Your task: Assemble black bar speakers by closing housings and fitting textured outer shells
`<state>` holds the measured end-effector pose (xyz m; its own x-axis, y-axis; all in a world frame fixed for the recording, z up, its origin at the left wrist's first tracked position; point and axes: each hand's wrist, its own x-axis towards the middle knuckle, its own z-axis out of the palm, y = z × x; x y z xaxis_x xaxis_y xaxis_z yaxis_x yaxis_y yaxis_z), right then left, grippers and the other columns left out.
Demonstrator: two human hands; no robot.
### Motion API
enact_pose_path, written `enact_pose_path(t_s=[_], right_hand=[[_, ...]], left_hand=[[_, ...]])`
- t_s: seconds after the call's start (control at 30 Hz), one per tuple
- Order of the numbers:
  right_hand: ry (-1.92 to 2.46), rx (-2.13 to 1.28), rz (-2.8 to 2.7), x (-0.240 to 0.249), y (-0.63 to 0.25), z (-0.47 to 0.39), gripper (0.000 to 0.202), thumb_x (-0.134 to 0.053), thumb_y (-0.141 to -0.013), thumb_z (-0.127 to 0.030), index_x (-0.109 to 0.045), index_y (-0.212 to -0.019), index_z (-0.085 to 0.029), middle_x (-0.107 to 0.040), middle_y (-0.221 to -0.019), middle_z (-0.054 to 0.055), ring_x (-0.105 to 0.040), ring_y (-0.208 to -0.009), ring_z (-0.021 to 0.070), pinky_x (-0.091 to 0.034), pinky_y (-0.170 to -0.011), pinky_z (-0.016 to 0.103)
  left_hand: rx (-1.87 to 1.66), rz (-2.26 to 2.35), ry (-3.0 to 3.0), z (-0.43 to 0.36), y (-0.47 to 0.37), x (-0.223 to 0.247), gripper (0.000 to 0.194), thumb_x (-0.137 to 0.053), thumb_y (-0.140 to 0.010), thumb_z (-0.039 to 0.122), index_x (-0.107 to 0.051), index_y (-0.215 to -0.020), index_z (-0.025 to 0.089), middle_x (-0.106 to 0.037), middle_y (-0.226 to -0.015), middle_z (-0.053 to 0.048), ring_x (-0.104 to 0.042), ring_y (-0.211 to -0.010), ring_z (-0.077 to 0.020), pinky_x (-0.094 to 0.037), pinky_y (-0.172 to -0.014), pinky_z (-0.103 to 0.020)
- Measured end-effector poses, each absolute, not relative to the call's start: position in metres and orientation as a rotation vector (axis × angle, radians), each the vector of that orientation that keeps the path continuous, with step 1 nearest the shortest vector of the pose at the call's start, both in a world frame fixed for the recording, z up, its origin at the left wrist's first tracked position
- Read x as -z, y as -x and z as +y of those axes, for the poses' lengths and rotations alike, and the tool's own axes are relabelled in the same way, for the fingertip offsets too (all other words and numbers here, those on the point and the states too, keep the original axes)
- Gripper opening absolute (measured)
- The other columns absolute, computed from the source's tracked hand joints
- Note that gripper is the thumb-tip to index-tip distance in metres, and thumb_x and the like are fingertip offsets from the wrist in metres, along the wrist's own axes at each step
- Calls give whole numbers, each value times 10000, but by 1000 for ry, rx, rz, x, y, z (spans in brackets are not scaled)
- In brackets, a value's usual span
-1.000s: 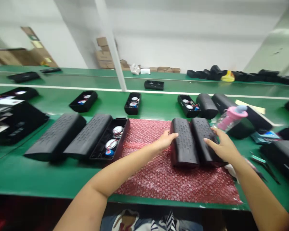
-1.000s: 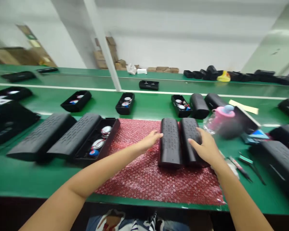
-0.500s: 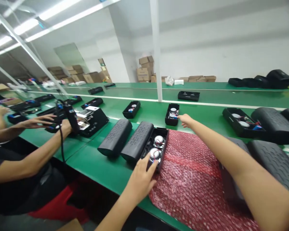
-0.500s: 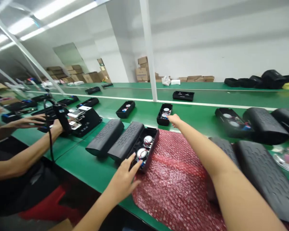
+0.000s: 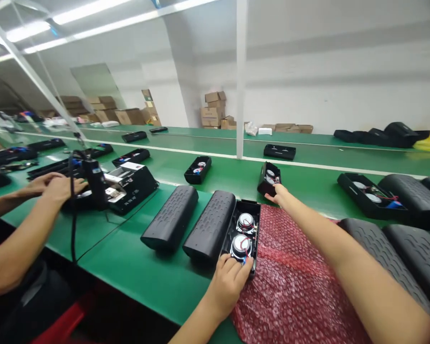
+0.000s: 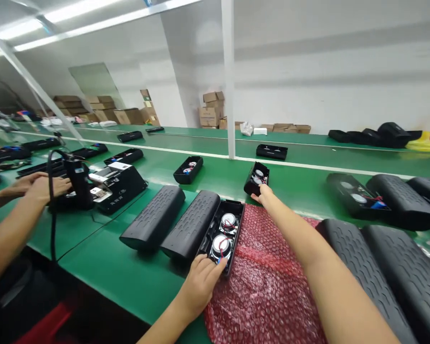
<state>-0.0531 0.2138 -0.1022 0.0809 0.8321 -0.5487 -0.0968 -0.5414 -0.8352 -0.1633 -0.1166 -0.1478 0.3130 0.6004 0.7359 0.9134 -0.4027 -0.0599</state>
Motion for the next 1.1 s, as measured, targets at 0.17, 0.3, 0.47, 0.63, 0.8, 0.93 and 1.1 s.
enact_pose_path(t_s=[0.17, 0.3, 0.47, 0.63, 0.8, 0.93, 1.1], right_hand=[[1568, -1617, -674, 93, -6, 158, 306, -577, -959, -333, -565, -1203, -148, -614, -1102, 72, -632, -885, 161, -572, -742, 326], [1596, -1621, -633, 98, -62, 73, 229, -593, -919, -203, -553, -1140, -161, -610, -1038, 56, -616, -836, 157, -566, -701, 321], [1532, -1658, -636, 106, -85, -15, 315, -543, -826, -59, -484, -1072, -247, -613, -1094, 42, -608, -892, 162, -528, -704, 292], [1423, -1742, -675, 93, -103, -52, 391, -593, -775, -111, -478, -1127, -238, -625, -1059, 24, -592, -835, 129, -472, -724, 250], [986, -2212, -1099, 92, -178, -123, 537, -803, -586, -257, -611, -1085, -209, -602, -809, -35, -521, -667, 102, -416, -650, 223], [484, -2307, -1628, 132, -264, -186, 369, -804, -603, -384, -718, -902, -186, -616, -813, -9, -571, -749, 130, -443, -718, 227], [1137, -1931, -779, 232, -389, -243, 507, -849, -559, -145, -719, -1049, -131, -699, -998, 62, -656, -891, 196, -504, -762, 243]], left_hand=[[923, -1244, 2193, -99, 156, 140, 292, -368, -951, 39, -554, -1176, 58, -588, -692, -25, -509, -685, -173, -421, -774, -329], [905, -1188, 2193, -80, 146, 137, 317, -389, -919, 10, -550, -1187, 64, -588, -679, -24, -500, -654, -180, -412, -670, -314], [845, -1200, 2207, -66, 129, 146, 348, -402, -885, -14, -556, -1187, 60, -581, -646, -18, -507, -630, -191, -427, -632, -311], [667, -1216, 2275, -72, 124, 138, 304, -500, -881, 63, -577, -1174, 38, -628, -736, -69, -567, -701, -228, -463, -666, -349], [589, -1140, 2095, -88, 89, 106, 338, -678, -829, 226, -626, -1137, 96, -650, -1076, -185, -612, -906, -309, -493, -820, -464], [775, -574, 2516, -98, 9, 89, 268, -730, -774, 98, -654, -1032, 101, -688, -956, -134, -631, -884, -244, -468, -957, -439], [512, -85, 2979, -107, -125, 109, 189, -604, -877, 109, -667, -1055, 117, -700, -975, -110, -608, -955, -238, -303, -1115, -478]])
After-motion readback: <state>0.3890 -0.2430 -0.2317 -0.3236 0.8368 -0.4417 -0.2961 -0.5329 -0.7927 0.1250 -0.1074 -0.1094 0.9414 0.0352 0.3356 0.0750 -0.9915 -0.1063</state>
